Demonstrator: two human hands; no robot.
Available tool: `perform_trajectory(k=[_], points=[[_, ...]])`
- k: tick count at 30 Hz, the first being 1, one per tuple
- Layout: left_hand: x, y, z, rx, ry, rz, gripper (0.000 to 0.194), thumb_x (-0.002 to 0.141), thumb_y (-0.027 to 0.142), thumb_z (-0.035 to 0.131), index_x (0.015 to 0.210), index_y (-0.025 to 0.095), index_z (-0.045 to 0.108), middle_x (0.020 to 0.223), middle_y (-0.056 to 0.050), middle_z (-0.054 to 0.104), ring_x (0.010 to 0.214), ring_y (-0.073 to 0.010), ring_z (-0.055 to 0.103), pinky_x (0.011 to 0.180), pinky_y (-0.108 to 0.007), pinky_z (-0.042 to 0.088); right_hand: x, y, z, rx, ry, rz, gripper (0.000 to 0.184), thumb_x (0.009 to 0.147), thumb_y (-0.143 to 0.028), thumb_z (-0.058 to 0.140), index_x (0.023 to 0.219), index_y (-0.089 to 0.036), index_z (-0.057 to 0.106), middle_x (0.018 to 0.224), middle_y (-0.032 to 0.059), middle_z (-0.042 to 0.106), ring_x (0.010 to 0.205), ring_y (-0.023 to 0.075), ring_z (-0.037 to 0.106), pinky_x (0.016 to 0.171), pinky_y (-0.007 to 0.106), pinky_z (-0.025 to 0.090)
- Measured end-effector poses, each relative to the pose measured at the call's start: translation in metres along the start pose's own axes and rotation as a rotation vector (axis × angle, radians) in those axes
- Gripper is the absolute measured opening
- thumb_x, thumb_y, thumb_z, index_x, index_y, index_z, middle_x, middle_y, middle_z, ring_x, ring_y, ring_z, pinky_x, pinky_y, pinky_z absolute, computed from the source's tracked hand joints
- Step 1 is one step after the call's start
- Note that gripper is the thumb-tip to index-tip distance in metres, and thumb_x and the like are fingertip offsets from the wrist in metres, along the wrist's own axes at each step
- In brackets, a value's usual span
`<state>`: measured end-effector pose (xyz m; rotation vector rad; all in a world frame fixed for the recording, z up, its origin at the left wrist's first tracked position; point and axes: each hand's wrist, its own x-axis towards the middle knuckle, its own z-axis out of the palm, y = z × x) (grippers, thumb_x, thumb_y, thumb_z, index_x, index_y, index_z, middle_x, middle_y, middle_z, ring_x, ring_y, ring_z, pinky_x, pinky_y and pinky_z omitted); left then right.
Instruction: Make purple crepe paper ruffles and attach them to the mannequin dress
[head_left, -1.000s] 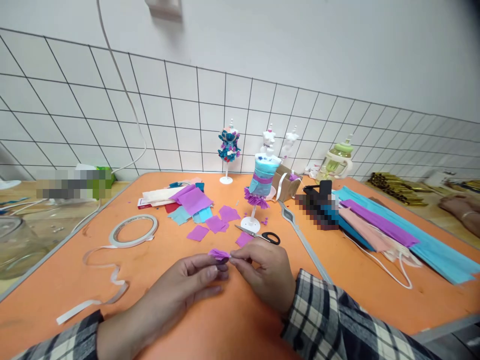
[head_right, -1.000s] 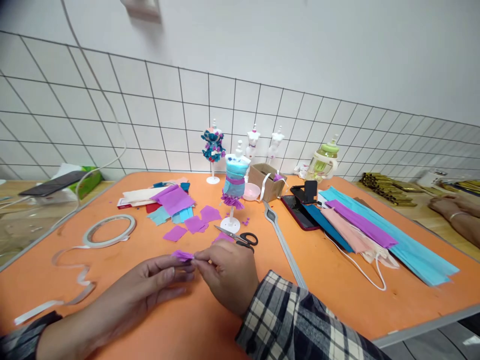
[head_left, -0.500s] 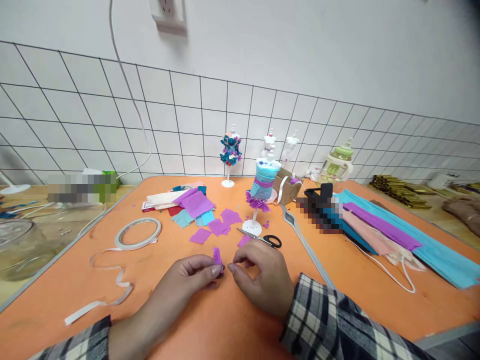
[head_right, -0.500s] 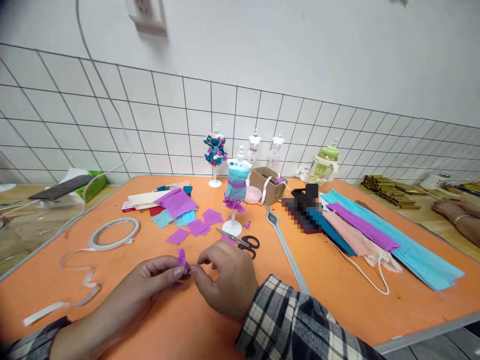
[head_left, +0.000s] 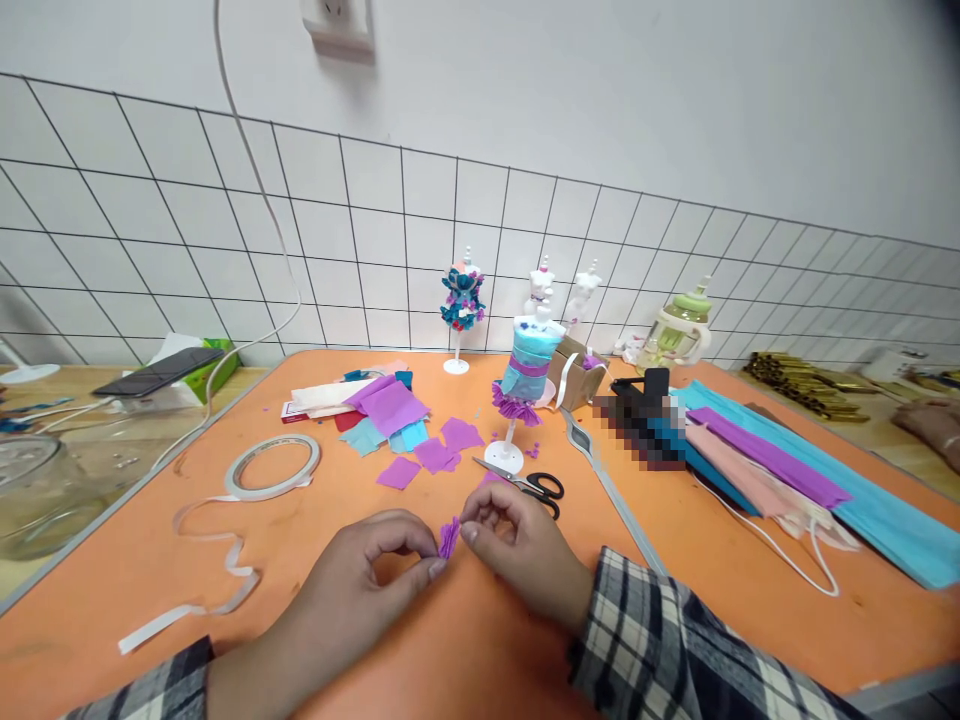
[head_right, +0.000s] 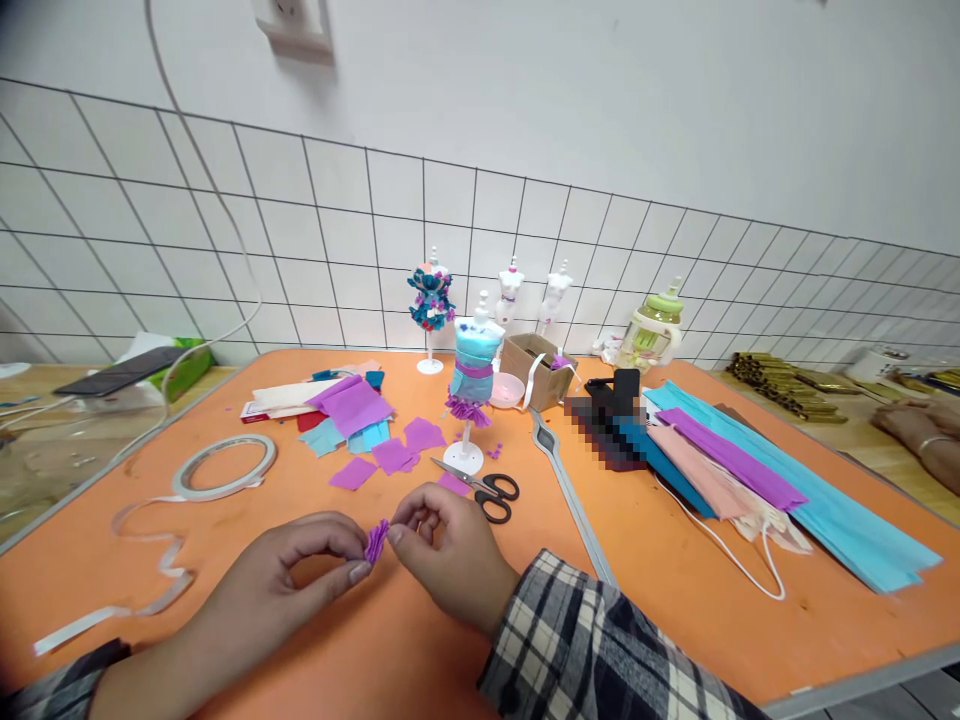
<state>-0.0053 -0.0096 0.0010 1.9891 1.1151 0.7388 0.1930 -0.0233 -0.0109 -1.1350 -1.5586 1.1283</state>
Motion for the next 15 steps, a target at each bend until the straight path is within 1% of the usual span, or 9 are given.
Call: perform_trajectory(k=[2, 3, 5, 7, 9, 10, 12, 13, 15], points=[[0.0013, -0.0019, -0.0006, -0.006, -0.005, 0.012, 0.016, 0.080, 0.033, 0.066, 0.069, 0.022, 0.070, 0.076, -0.002, 0.073, 0.075, -0.0189, 0.067, 0.074, -0.025, 0.049, -0.0001, 0.0004, -0.0010, 0.110, -0.093, 0.088, 0.029, 0.081, -0.039, 0.064, 0.101, -0.018, 0.062, 0.079, -0.0010, 0.054, 0.061, 0.0105, 0.050, 0.043, 0.019, 0.043], [0.0019, -0.0024, -0.0007, -0.010, -0.012, 0.015, 0.016, 0.080, 0.032, 0.066, 0.069, 0.022, 0.070, 0.075, -0.002, 0.073, 0.075, -0.0188, 0.067, 0.073, -0.025, 0.050, -0.0002, 0.0011, -0.0009, 0.153, -0.146, 0.138, 0.035, 0.078, -0.043, 0.067, 0.102, -0.018, 0.062, 0.078, -0.0013, 0.053, 0.059, 0.0103, 0.050, 0.040, 0.019, 0.044], [0.0025, -0.0024, -0.0006, -0.026, -0.025, 0.020, 0.016, 0.080, 0.032, 0.067, 0.069, 0.022, 0.071, 0.075, -0.002, 0.073, 0.074, -0.0189, 0.068, 0.073, -0.025, 0.050, 0.0001, 0.0032, 0.0001, 0.209, -0.209, 0.216, 0.040, 0.071, -0.047, 0.075, 0.093, -0.017, 0.062, 0.070, -0.0034, 0.052, 0.053, 0.0088, 0.049, 0.039, 0.020, 0.046], [0.0024, -0.0025, -0.0009, -0.066, -0.044, 0.024, 0.015, 0.080, 0.031, 0.067, 0.071, 0.022, 0.073, 0.077, -0.003, 0.073, 0.076, -0.0194, 0.068, 0.075, -0.025, 0.051, 0.0010, 0.0053, 0.0007, 0.254, -0.214, 0.255, 0.040, 0.065, -0.046, 0.080, 0.083, -0.016, 0.061, 0.064, -0.0048, 0.051, 0.051, 0.0079, 0.049, 0.042, 0.021, 0.049], [0.0020, -0.0036, -0.0014, -0.155, -0.062, 0.004, 0.013, 0.081, 0.032, 0.066, 0.080, 0.023, 0.075, 0.084, -0.004, 0.075, 0.082, -0.0207, 0.069, 0.078, -0.026, 0.052, 0.0026, 0.0061, -0.0001, 0.309, -0.188, 0.263, 0.041, 0.064, -0.045, 0.082, 0.082, -0.016, 0.059, 0.065, -0.0047, 0.052, 0.053, 0.0079, 0.051, 0.046, 0.021, 0.051], [0.0018, -0.0046, -0.0016, -0.214, -0.072, -0.017, 0.014, 0.081, 0.033, 0.067, 0.086, 0.023, 0.076, 0.090, -0.005, 0.076, 0.086, -0.0216, 0.070, 0.079, -0.027, 0.052, 0.0034, 0.0059, -0.0008, 0.326, -0.171, 0.257, 0.040, 0.064, -0.044, 0.082, 0.083, -0.017, 0.059, 0.067, -0.0042, 0.054, 0.055, 0.0084, 0.052, 0.047, 0.022, 0.051], [0.0018, -0.0063, -0.0012, -0.329, -0.086, -0.064, 0.022, 0.078, 0.034, 0.070, 0.098, 0.025, 0.074, 0.099, -0.005, 0.076, 0.092, -0.0231, 0.070, 0.081, -0.028, 0.053, 0.0045, 0.0046, -0.0018, 0.334, -0.142, 0.240, 0.038, 0.066, -0.044, 0.080, 0.084, -0.018, 0.058, 0.069, -0.0036, 0.055, 0.057, 0.0091, 0.052, 0.048, 0.022, 0.051], [0.0020, -0.0066, -0.0006, -0.371, -0.092, -0.086, 0.026, 0.077, 0.034, 0.072, 0.101, 0.025, 0.073, 0.101, -0.005, 0.076, 0.093, -0.0236, 0.070, 0.081, -0.028, 0.053, 0.0045, 0.0039, -0.0014, 0.319, -0.134, 0.229, 0.037, 0.068, -0.044, 0.078, 0.084, -0.018, 0.058, 0.068, -0.0038, 0.054, 0.056, 0.0092, 0.051, 0.047, 0.022, 0.050], [0.0025, -0.0057, 0.0010, -0.397, -0.104, -0.101, 0.024, 0.075, 0.033, 0.073, 0.097, 0.024, 0.074, 0.097, -0.004, 0.076, 0.092, -0.0234, 0.070, 0.081, -0.028, 0.053, 0.0033, 0.0036, 0.0015, 0.253, -0.142, 0.183, 0.032, 0.071, -0.042, 0.076, 0.082, -0.018, 0.058, 0.065, -0.0047, 0.051, 0.054, 0.0087, 0.047, 0.047, 0.021, 0.045]])
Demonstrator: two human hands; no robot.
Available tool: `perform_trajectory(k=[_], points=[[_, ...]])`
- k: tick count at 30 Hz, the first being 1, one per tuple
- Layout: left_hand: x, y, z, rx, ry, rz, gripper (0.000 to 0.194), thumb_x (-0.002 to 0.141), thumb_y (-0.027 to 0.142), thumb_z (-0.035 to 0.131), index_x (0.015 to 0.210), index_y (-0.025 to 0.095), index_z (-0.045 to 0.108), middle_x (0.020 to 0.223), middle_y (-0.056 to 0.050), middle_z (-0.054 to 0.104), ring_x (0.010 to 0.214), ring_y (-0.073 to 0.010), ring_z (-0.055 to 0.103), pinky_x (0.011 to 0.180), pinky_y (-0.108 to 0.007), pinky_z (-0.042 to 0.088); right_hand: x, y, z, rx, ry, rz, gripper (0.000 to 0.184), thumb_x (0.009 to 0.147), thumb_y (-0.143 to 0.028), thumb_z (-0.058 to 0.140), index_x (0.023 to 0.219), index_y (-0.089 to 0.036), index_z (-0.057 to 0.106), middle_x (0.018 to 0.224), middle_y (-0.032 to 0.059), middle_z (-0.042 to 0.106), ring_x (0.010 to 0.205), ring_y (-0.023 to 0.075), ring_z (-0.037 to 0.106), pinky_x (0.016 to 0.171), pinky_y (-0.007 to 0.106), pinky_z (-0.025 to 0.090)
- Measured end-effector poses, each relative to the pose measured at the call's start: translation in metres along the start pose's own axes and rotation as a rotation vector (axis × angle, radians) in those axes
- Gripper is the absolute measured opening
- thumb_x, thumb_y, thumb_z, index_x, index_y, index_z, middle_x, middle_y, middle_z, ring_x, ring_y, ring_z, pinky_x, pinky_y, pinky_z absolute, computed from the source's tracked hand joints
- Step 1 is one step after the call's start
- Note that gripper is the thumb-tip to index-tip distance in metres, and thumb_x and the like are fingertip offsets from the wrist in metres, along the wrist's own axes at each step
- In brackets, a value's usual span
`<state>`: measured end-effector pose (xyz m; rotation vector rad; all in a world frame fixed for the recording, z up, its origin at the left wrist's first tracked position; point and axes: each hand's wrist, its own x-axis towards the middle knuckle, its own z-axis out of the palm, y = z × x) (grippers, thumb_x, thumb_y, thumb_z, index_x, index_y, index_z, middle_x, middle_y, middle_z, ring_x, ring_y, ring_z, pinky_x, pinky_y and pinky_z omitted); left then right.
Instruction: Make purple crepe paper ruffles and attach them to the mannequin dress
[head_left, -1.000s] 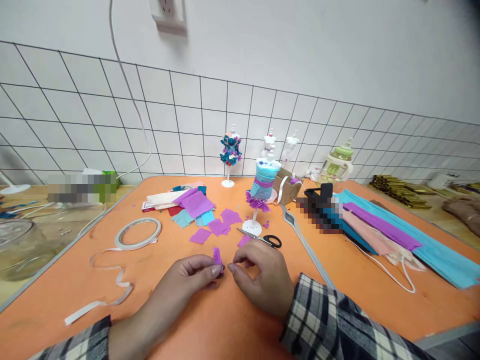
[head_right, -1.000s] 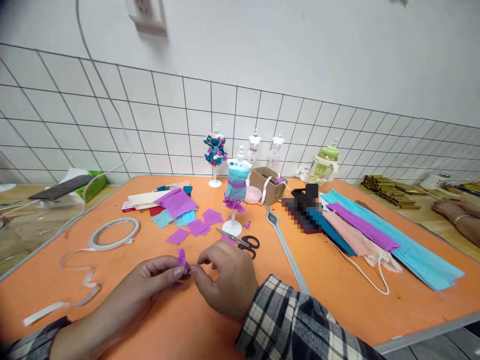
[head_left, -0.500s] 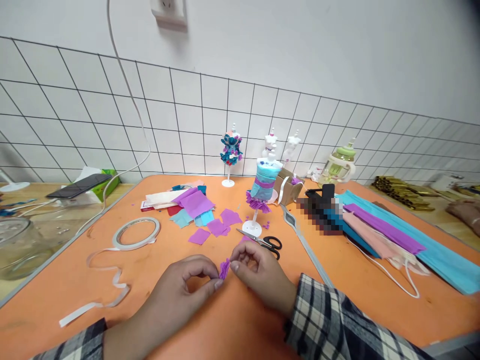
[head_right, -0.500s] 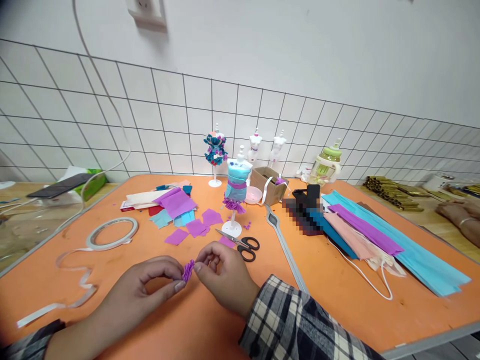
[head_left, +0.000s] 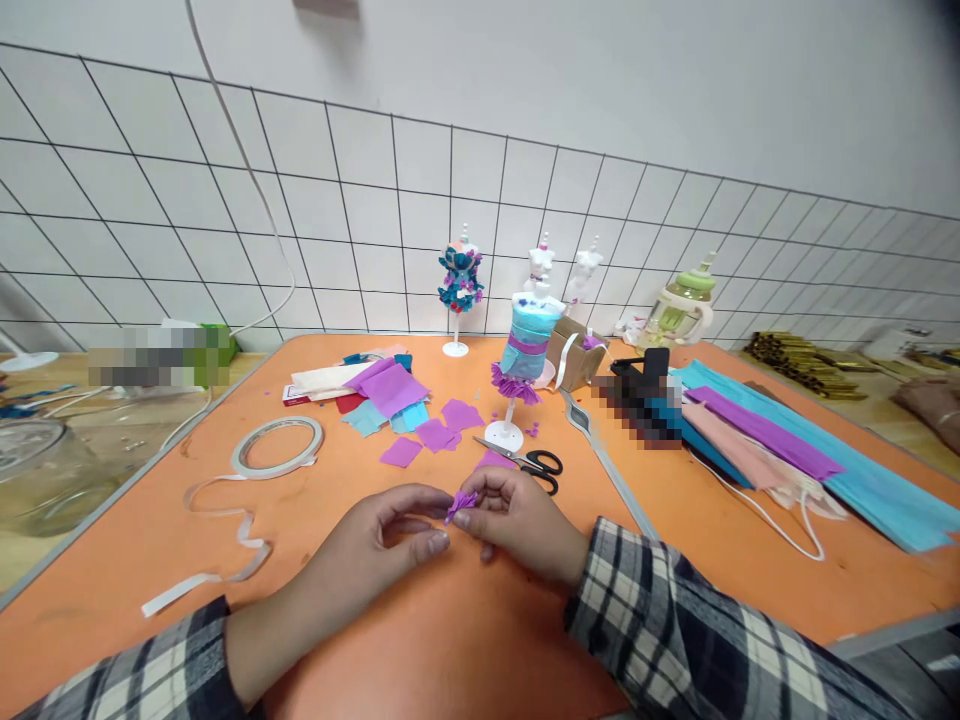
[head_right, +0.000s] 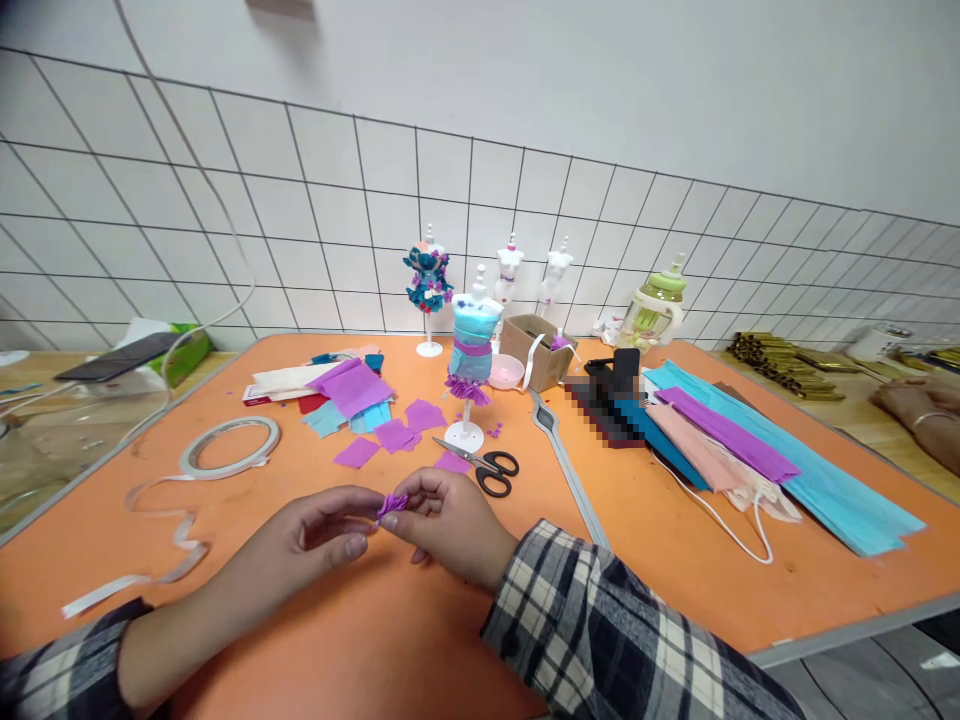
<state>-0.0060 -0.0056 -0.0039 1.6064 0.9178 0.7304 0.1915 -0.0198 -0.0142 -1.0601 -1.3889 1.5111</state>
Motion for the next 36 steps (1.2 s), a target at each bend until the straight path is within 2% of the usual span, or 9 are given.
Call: perform_trajectory(k=[6, 10, 12, 14, 20, 26, 31, 33, 36], points=[[0.001, 0.002, 0.003, 0.046, 0.002, -0.061, 0.014, 0.073, 0.033, 0.072, 0.073, 0.020, 0.076, 0.077, -0.003, 0.075, 0.076, -0.0202, 0.067, 0.074, -0.026, 0.051, -0.004, 0.008, 0.002, -0.226, -0.051, -0.213, 0.031, 0.074, -0.020, 0.069, 0.099, -0.021, 0.051, 0.073, -0.0065, 0.050, 0.056, 0.0074, 0.040, 0.051, 0.019, 0.034], [0.004, -0.003, -0.006, -0.054, 0.091, -0.135, 0.019, 0.071, 0.039, 0.077, 0.077, 0.021, 0.077, 0.083, -0.004, 0.077, 0.081, -0.0208, 0.068, 0.076, -0.027, 0.051, -0.001, -0.004, -0.029, -0.839, 0.117, -0.271, 0.027, 0.078, -0.014, 0.057, 0.104, -0.022, 0.056, 0.089, 0.0005, 0.058, 0.075, 0.0136, 0.053, 0.068, 0.025, 0.040], [0.006, -0.004, -0.012, -0.157, 0.164, -0.165, 0.023, 0.069, 0.041, 0.080, 0.078, 0.021, 0.076, 0.085, -0.004, 0.078, 0.085, -0.0209, 0.069, 0.080, -0.027, 0.051, 0.002, -0.011, -0.052, -1.199, 0.335, -0.156, 0.022, 0.083, -0.014, 0.051, 0.101, -0.018, 0.062, 0.100, 0.0084, 0.060, 0.096, 0.0217, 0.054, 0.081, 0.032, 0.039], [0.008, -0.005, -0.019, -0.273, 0.227, -0.189, 0.025, 0.066, 0.040, 0.084, 0.079, 0.021, 0.075, 0.083, -0.003, 0.078, 0.086, -0.0196, 0.069, 0.081, -0.026, 0.052, 0.004, -0.017, -0.074, -1.370, 0.341, 0.032, 0.035, 0.082, -0.014, 0.049, 0.115, -0.016, 0.062, 0.107, 0.0133, 0.060, 0.105, 0.0262, 0.053, 0.085, 0.034, 0.038], [0.009, -0.004, -0.022, -0.598, 0.294, -0.306, 0.027, 0.070, 0.021, 0.083, 0.096, 0.019, 0.076, 0.100, -0.004, 0.077, 0.090, -0.0148, 0.070, 0.085, -0.022, 0.055, -0.001, -0.022, -0.093, -1.419, 0.273, 0.068, 0.054, 0.077, -0.024, 0.060, 0.131, -0.022, 0.057, 0.115, 0.0116, 0.058, 0.108, 0.0270, 0.053, 0.082, 0.032, 0.037], [0.008, -0.003, -0.019, -0.776, 0.256, -0.351, 0.019, 0.063, 0.006, 0.085, 0.078, 0.015, 0.076, 0.081, -0.004, 0.077, 0.081, -0.0149, 0.073, 0.080, -0.022, 0.059, -0.005, -0.019, -0.081, -1.457, 0.113, 0.077, 0.035, 0.081, -0.015, 0.052, 0.113, -0.023, 0.064, 0.094, 0.0084, 0.061, 0.091, 0.0219, 0.058, 0.068, 0.029, 0.033], [0.010, -0.002, -0.021, -0.786, 0.242, -0.346, 0.028, 0.063, 0.008, 0.086, 0.088, 0.016, 0.077, 0.090, -0.004, 0.078, 0.084, -0.0137, 0.072, 0.081, -0.021, 0.059, -0.007, -0.021, -0.072, -1.502, 0.276, 0.056, 0.019, 0.086, -0.020, 0.048, 0.101, -0.019, 0.060, 0.080, 0.0068, 0.064, 0.068, 0.0192, 0.058, 0.055, 0.029, 0.021], [0.010, -0.002, -0.022, -0.757, 0.232, -0.331, 0.026, 0.060, 0.011, 0.089, 0.083, 0.015, 0.078, 0.088, -0.005, 0.078, 0.085, -0.0145, 0.072, 0.082, -0.021, 0.058, -0.008, -0.023, -0.065, -1.369, 0.286, -0.040, 0.024, 0.085, -0.019, 0.049, 0.108, -0.019, 0.055, 0.076, 0.0031, 0.062, 0.064, 0.0167, 0.054, 0.055, 0.028, 0.021], [0.010, -0.004, -0.021, -0.735, 0.224, -0.309, 0.026, 0.056, 0.018, 0.092, 0.077, 0.016, 0.077, 0.082, -0.004, 0.078, 0.086, -0.0167, 0.072, 0.082, -0.021, 0.057, -0.009, -0.025, -0.050, -0.950, 0.096, -0.134, 0.032, 0.079, -0.018, 0.058, 0.110, -0.021, 0.052, 0.073, -0.0042, 0.056, 0.058, 0.0111, 0.048, 0.054, 0.023, 0.026]])
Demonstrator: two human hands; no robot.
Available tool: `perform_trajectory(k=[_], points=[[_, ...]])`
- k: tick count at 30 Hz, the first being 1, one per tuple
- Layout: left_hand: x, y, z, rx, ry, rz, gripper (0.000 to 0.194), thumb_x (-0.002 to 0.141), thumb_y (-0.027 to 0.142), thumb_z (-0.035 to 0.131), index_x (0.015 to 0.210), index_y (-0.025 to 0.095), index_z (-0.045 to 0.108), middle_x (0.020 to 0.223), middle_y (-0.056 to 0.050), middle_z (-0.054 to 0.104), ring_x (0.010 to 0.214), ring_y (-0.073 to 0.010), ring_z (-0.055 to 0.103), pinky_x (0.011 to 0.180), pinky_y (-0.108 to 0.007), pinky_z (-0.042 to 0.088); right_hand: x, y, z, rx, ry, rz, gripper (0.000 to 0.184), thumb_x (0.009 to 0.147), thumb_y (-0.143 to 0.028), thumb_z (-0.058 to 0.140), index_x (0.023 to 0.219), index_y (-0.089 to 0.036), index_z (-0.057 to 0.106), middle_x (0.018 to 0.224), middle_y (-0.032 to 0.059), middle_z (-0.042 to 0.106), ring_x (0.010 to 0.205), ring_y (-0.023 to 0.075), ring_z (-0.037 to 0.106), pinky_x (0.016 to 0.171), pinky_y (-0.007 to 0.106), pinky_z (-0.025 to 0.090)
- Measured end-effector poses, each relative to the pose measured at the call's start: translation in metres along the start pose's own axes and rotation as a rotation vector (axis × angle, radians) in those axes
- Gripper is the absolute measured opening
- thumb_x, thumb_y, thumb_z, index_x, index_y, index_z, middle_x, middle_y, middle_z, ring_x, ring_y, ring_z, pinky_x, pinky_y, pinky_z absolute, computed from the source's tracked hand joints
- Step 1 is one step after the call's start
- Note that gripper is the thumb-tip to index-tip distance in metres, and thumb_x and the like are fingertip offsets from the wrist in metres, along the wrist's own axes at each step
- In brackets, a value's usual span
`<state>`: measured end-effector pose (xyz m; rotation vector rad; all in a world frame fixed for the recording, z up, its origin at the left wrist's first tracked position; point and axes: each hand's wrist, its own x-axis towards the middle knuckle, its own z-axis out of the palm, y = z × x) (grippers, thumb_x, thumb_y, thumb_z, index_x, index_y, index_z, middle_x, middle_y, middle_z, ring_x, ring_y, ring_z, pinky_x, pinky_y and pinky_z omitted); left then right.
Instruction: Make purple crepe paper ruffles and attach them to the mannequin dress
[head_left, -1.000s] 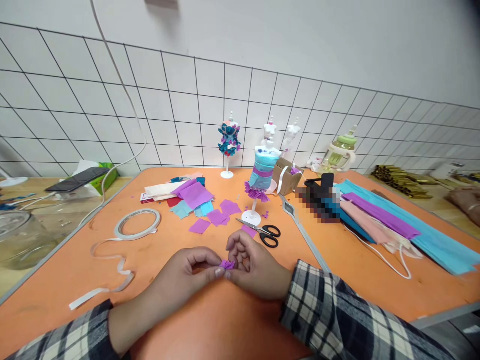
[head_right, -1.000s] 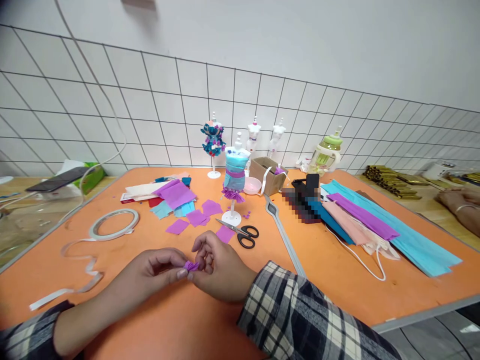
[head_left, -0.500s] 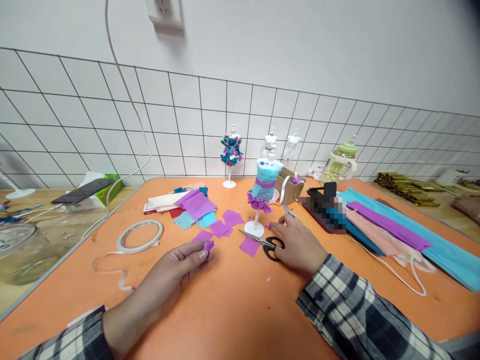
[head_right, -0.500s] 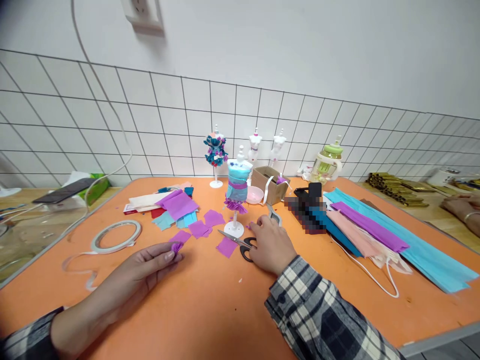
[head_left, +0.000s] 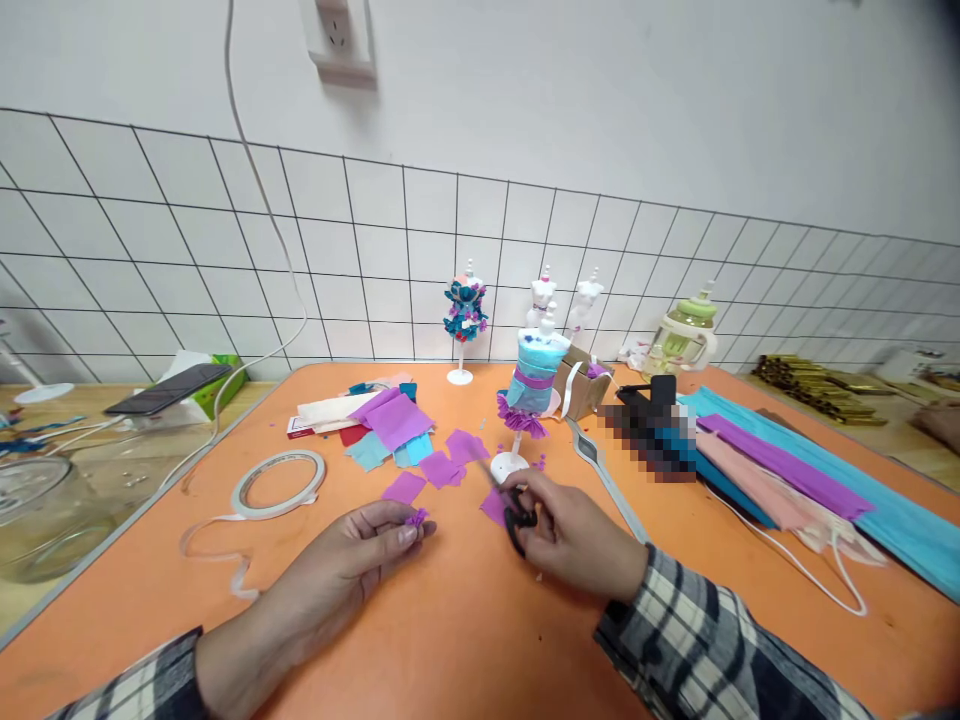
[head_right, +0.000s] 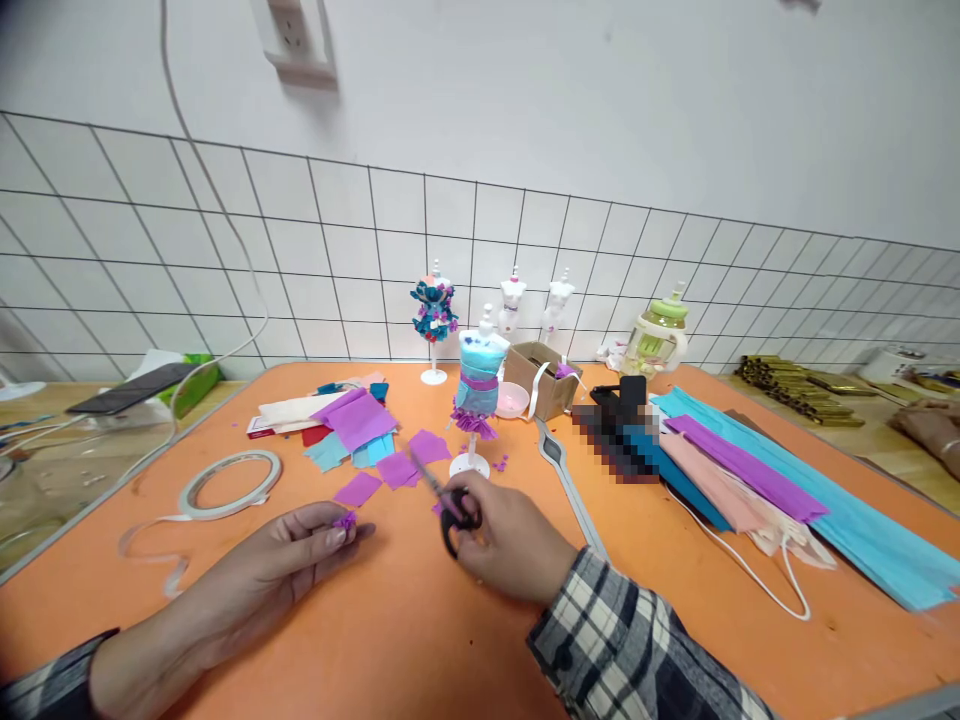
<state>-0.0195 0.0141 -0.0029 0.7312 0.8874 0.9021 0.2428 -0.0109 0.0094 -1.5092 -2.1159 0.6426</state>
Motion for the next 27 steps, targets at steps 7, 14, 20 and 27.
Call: perform_trajectory(k=[7, 14, 20, 27], points=[[0.000, -0.005, -0.005, 0.067, -0.005, 0.098, 0.020, 0.068, 0.022, 0.085, 0.086, 0.020, 0.077, 0.089, -0.003, 0.076, 0.087, -0.0162, 0.068, 0.083, -0.025, 0.053, -0.015, -0.032, 0.019, 0.280, -0.178, 0.053, 0.056, 0.053, -0.042, 0.089, 0.095, -0.024, 0.057, 0.067, -0.0088, 0.052, 0.057, 0.0095, 0.043, 0.050, 0.021, 0.028], [-0.006, -0.001, 0.000, 0.261, -0.045, 0.164, 0.021, 0.066, 0.031, 0.084, 0.084, 0.020, 0.078, 0.088, -0.005, 0.076, 0.089, -0.0230, 0.066, 0.085, -0.034, 0.051, -0.017, -0.034, 0.027, 0.238, -0.157, -0.012, 0.051, 0.055, -0.043, 0.087, 0.097, -0.026, 0.062, 0.070, -0.0085, 0.051, 0.058, 0.0090, 0.042, 0.050, 0.021, 0.029], [-0.006, -0.001, 0.000, 0.365, -0.051, 0.198, 0.018, 0.068, 0.034, 0.082, 0.081, 0.023, 0.078, 0.089, -0.003, 0.076, 0.090, -0.0230, 0.065, 0.086, -0.033, 0.049, -0.015, -0.030, 0.029, 0.258, -0.145, -0.024, 0.051, 0.056, -0.041, 0.087, 0.099, -0.027, 0.063, 0.070, -0.0083, 0.051, 0.060, 0.0095, 0.044, 0.053, 0.020, 0.031], [-0.005, -0.002, 0.001, 0.406, -0.079, 0.216, 0.018, 0.070, 0.035, 0.080, 0.083, 0.023, 0.078, 0.090, -0.004, 0.076, 0.091, -0.0242, 0.065, 0.086, -0.033, 0.049, -0.014, -0.028, 0.032, 0.327, -0.156, -0.036, 0.040, 0.063, -0.039, 0.083, 0.096, -0.024, 0.064, 0.062, -0.0088, 0.044, 0.054, 0.0082, 0.037, 0.047, 0.021, 0.025]])
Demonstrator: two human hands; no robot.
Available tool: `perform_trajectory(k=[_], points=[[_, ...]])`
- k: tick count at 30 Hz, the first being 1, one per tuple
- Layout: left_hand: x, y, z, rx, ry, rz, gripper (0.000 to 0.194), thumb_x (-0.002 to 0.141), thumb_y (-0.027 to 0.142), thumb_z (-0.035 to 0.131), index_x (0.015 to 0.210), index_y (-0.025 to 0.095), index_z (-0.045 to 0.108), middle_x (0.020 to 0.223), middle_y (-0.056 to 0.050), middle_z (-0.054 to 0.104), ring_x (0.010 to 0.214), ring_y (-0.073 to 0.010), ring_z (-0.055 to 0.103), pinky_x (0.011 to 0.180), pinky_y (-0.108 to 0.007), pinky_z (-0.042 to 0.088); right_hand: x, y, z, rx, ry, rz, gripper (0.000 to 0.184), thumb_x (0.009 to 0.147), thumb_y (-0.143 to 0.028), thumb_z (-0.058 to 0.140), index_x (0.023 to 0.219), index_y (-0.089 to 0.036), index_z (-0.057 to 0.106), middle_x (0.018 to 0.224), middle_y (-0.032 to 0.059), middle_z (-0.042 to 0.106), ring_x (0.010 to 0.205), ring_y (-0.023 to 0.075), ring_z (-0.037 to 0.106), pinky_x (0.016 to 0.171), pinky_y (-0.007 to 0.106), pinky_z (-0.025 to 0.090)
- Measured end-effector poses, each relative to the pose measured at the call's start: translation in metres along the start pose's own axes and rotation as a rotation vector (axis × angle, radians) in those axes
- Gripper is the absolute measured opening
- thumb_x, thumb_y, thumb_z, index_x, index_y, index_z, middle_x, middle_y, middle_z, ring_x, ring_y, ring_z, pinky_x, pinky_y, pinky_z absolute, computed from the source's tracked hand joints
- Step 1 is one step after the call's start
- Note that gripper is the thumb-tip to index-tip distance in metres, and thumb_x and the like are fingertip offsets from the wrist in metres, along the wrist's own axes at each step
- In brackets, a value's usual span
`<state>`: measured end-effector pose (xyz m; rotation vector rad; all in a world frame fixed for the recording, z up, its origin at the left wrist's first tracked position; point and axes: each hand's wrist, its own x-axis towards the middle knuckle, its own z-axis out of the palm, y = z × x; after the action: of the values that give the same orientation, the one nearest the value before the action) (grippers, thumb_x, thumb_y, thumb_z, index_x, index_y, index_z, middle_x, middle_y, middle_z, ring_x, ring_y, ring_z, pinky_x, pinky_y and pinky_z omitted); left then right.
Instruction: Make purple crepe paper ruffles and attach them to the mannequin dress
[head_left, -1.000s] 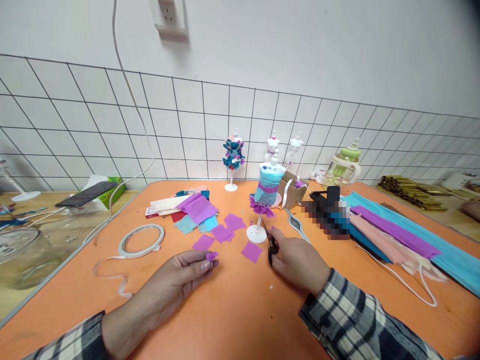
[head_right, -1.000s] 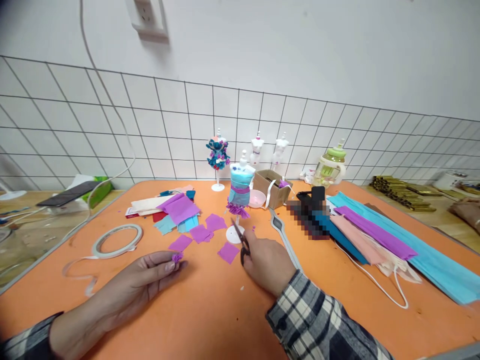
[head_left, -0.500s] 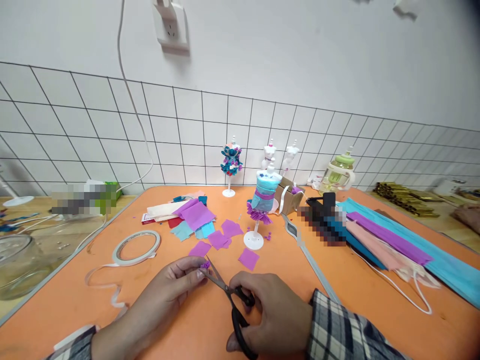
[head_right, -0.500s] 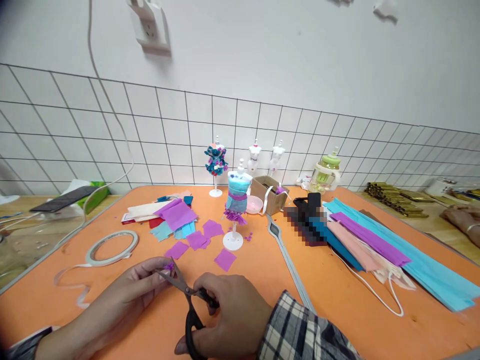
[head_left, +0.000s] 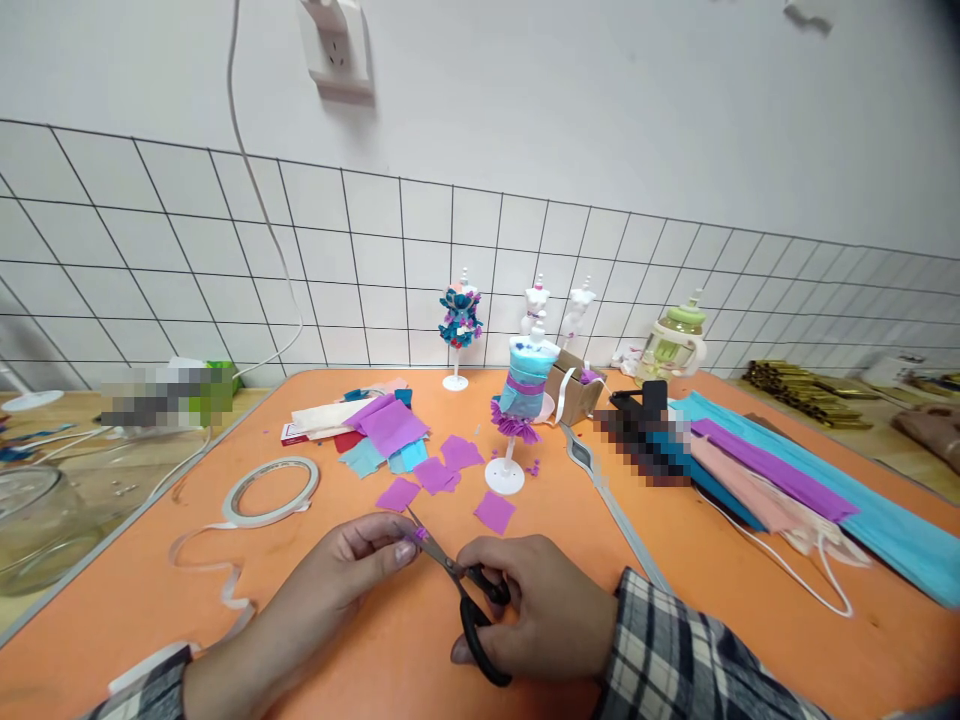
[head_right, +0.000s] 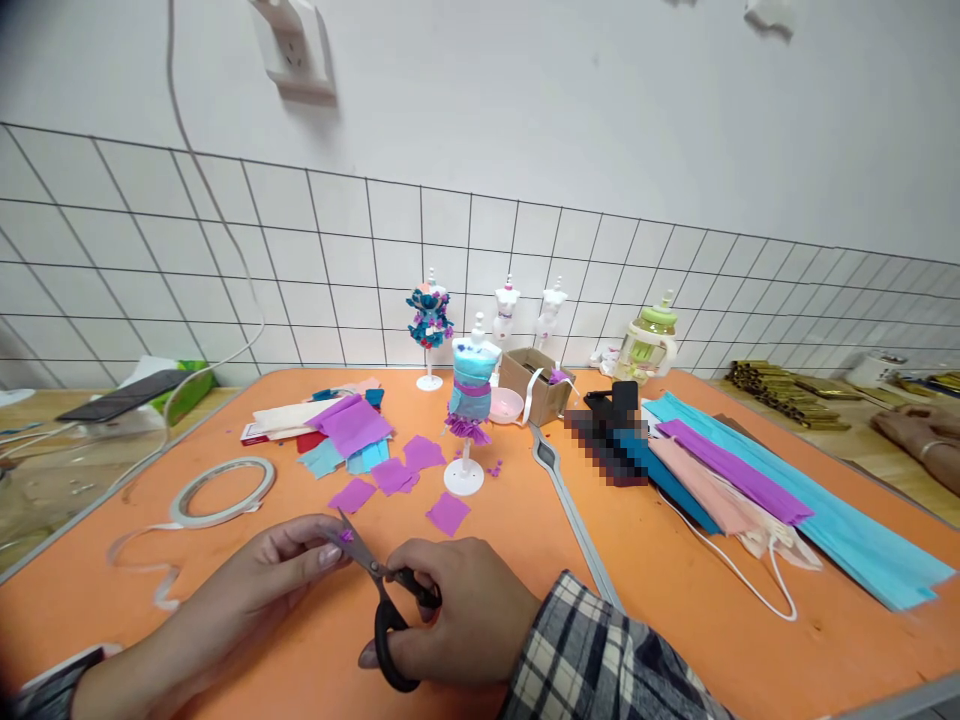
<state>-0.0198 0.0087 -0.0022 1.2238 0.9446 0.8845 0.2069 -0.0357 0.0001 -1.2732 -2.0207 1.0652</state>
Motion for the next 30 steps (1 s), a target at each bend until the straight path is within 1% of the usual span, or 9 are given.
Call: perform_trajectory(k=[2, 5, 7, 14, 16, 18, 20, 25, 30], points=[[0.0003, -0.0005, -0.0006, 0.007, 0.009, -0.005, 0.019, 0.069, 0.036, 0.081, 0.083, 0.022, 0.078, 0.091, -0.005, 0.076, 0.091, -0.0246, 0.065, 0.086, -0.033, 0.049, 0.0002, 0.0020, 0.0004, 0.008, -0.005, 0.003, 0.041, 0.063, -0.040, 0.083, 0.096, -0.024, 0.064, 0.061, -0.0088, 0.043, 0.053, 0.0081, 0.035, 0.047, 0.021, 0.024], [0.0014, -0.0027, -0.0029, 0.006, 0.013, -0.012, 0.021, 0.069, 0.037, 0.082, 0.084, 0.022, 0.078, 0.091, -0.005, 0.076, 0.091, -0.0244, 0.065, 0.087, -0.033, 0.049, 0.0004, 0.0045, 0.0002, 0.015, -0.010, -0.010, 0.033, 0.068, -0.036, 0.079, 0.095, -0.024, 0.065, 0.060, -0.0087, 0.042, 0.052, 0.0083, 0.033, 0.047, 0.021, 0.024], [0.0022, -0.0044, -0.0045, 0.004, 0.001, -0.024, 0.022, 0.070, 0.038, 0.081, 0.086, 0.022, 0.078, 0.091, -0.004, 0.075, 0.092, -0.0238, 0.064, 0.088, -0.033, 0.048, 0.0007, 0.0053, -0.0008, 0.011, 0.000, -0.025, 0.026, 0.070, -0.032, 0.077, 0.092, -0.024, 0.066, 0.060, -0.0085, 0.041, 0.053, 0.0085, 0.033, 0.049, 0.021, 0.024], [0.0039, -0.0033, -0.0025, -0.048, -0.050, -0.043, 0.017, 0.073, 0.035, 0.081, 0.085, 0.023, 0.079, 0.092, -0.003, 0.076, 0.092, -0.0205, 0.064, 0.086, -0.028, 0.048, 0.0021, 0.0066, -0.0051, -0.024, 0.007, -0.045, 0.015, 0.075, -0.030, 0.074, 0.087, -0.023, 0.066, 0.058, -0.0084, 0.042, 0.052, 0.0078, 0.035, 0.050, 0.020, 0.026], [0.0041, -0.0028, -0.0019, -0.054, -0.051, -0.069, 0.018, 0.073, 0.035, 0.080, 0.087, 0.023, 0.079, 0.094, -0.003, 0.076, 0.094, -0.0210, 0.064, 0.087, -0.029, 0.048, 0.0010, 0.0069, -0.0041, -0.028, 0.010, -0.029, 0.019, 0.073, -0.031, 0.075, 0.088, -0.023, 0.066, 0.057, -0.0086, 0.041, 0.051, 0.0079, 0.035, 0.048, 0.020, 0.026], [0.0038, -0.0031, -0.0023, -0.062, -0.026, -0.085, 0.020, 0.072, 0.035, 0.081, 0.088, 0.022, 0.079, 0.094, -0.004, 0.076, 0.094, -0.0214, 0.064, 0.087, -0.030, 0.048, -0.0006, 0.0064, -0.0026, -0.020, 0.013, -0.004, 0.027, 0.070, -0.032, 0.077, 0.093, -0.024, 0.065, 0.058, -0.0089, 0.041, 0.050, 0.0080, 0.035, 0.046, 0.020, 0.025], [0.0031, -0.0038, -0.0031, -0.077, -0.001, -0.082, 0.021, 0.070, 0.035, 0.083, 0.086, 0.022, 0.079, 0.093, -0.003, 0.075, 0.092, -0.0211, 0.064, 0.087, -0.030, 0.048, -0.0019, 0.0050, -0.0019, -0.004, 0.009, 0.006, 0.031, 0.068, -0.032, 0.078, 0.094, -0.025, 0.064, 0.058, -0.0092, 0.042, 0.050, 0.0078, 0.036, 0.045, 0.020, 0.025], [0.0023, -0.0057, -0.0051, -0.040, -0.007, -0.081, 0.020, 0.070, 0.036, 0.082, 0.085, 0.022, 0.078, 0.092, -0.003, 0.075, 0.091, -0.0212, 0.063, 0.085, -0.029, 0.048, -0.0011, 0.0041, -0.0030, 0.016, 0.004, -0.012, 0.027, 0.068, -0.033, 0.079, 0.089, -0.024, 0.065, 0.056, -0.0095, 0.039, 0.050, 0.0070, 0.034, 0.044, 0.019, 0.024], [0.0059, -0.0088, -0.0081, 0.009, -0.032, -0.055, 0.019, 0.073, 0.036, 0.080, 0.086, 0.022, 0.078, 0.094, -0.004, 0.075, 0.094, -0.0221, 0.063, 0.088, -0.030, 0.047, 0.0003, 0.0084, -0.0029, 0.025, -0.004, -0.020, 0.025, 0.071, -0.034, 0.077, 0.090, -0.024, 0.066, 0.055, -0.0095, 0.037, 0.049, 0.0067, 0.031, 0.043, 0.019, 0.023]])
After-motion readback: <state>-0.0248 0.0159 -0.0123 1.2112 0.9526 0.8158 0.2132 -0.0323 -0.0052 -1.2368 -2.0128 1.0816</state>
